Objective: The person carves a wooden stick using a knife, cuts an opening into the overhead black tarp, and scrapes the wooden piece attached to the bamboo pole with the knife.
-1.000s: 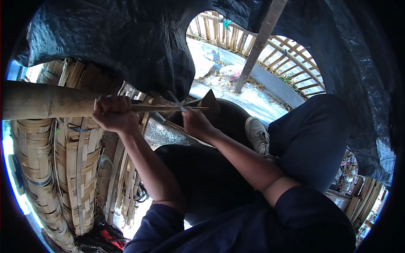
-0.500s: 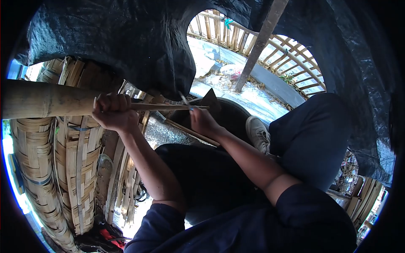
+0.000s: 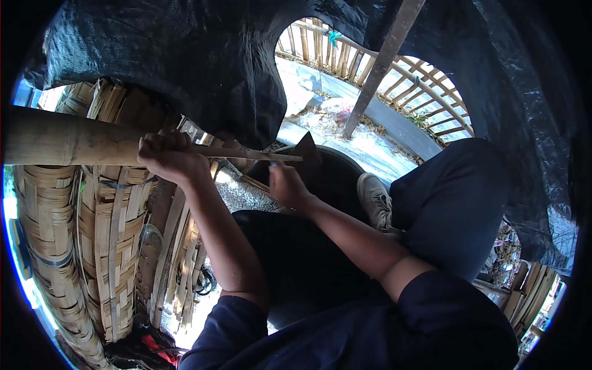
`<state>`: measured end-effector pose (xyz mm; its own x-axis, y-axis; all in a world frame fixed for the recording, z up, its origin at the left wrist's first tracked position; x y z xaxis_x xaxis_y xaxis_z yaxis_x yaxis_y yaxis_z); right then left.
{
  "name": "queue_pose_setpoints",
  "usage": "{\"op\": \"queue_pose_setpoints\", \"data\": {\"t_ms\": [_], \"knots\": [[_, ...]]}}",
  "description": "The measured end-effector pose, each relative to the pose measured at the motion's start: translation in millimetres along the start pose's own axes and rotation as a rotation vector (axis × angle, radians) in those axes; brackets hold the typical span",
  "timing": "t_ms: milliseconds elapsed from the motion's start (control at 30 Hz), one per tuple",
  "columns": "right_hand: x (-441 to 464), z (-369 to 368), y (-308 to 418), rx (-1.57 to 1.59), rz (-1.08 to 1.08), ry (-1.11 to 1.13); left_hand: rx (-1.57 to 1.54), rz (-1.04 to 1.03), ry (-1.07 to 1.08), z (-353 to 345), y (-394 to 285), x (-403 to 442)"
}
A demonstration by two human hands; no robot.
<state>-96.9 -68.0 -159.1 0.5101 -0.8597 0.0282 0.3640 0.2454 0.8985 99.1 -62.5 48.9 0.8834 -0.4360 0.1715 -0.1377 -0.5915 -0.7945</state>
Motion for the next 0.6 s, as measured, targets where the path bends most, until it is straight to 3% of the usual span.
{"op": "queue_pose_setpoints", "data": {"t_ms": [67, 133, 167, 267, 333, 433, 567, 600], "knots": [[-8.9, -6.9, -56.3, -0.058, 0.0, 0.0, 0.019, -0.014, -0.052, -0.7, -1.9, -5.9], [-15.1, -2.9, -107.5, -0.181, -0.315, -0.003, 0.059, -0.005, -0.019, -4.3, -0.3, -10.0], [-14.2, -6.6, -108.8, -0.18, -0.313, 0.0, 0.061, -0.007, -0.021, -6.0, -0.3, -12.2], [2.7, 2.9, -28.7, -0.163, -0.152, 0.05, 0.096, -0.026, 0.007, -10.7, -1.1, -11.0], [12.7, 13.0, 31.9, 0.086, -0.083, 0.053, 0.051, -0.002, 0.02, -5.0, -0.2, -4.4], [18.6, 9.7, 41.1, 0.055, 0.087, -0.036, 0.032, 0.016, -0.009, -0.8, -0.6, -2.3], [-4.9, -7.2, -90.9, -0.25, -0.175, 0.08, 0.028, 0.054, -0.084, 2.6, 0.2, -6.1], [-12.8, -11.6, -123.4, -0.347, -0.188, 0.083, -0.103, 0.032, 0.075, 0.4, 3.4, -3.6]]}}
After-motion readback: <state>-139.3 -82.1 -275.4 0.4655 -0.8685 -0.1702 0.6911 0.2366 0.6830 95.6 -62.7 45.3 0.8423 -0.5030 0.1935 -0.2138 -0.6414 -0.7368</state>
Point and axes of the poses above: each hand's wrist, its own x-axis towards the middle knuckle, its own z-axis out of the back of the hand, y = z × x, the point moved 7 cm from there along x, towards the middle knuckle, and after that the axes turned 4 degrees about y, right-handed, at the moved point
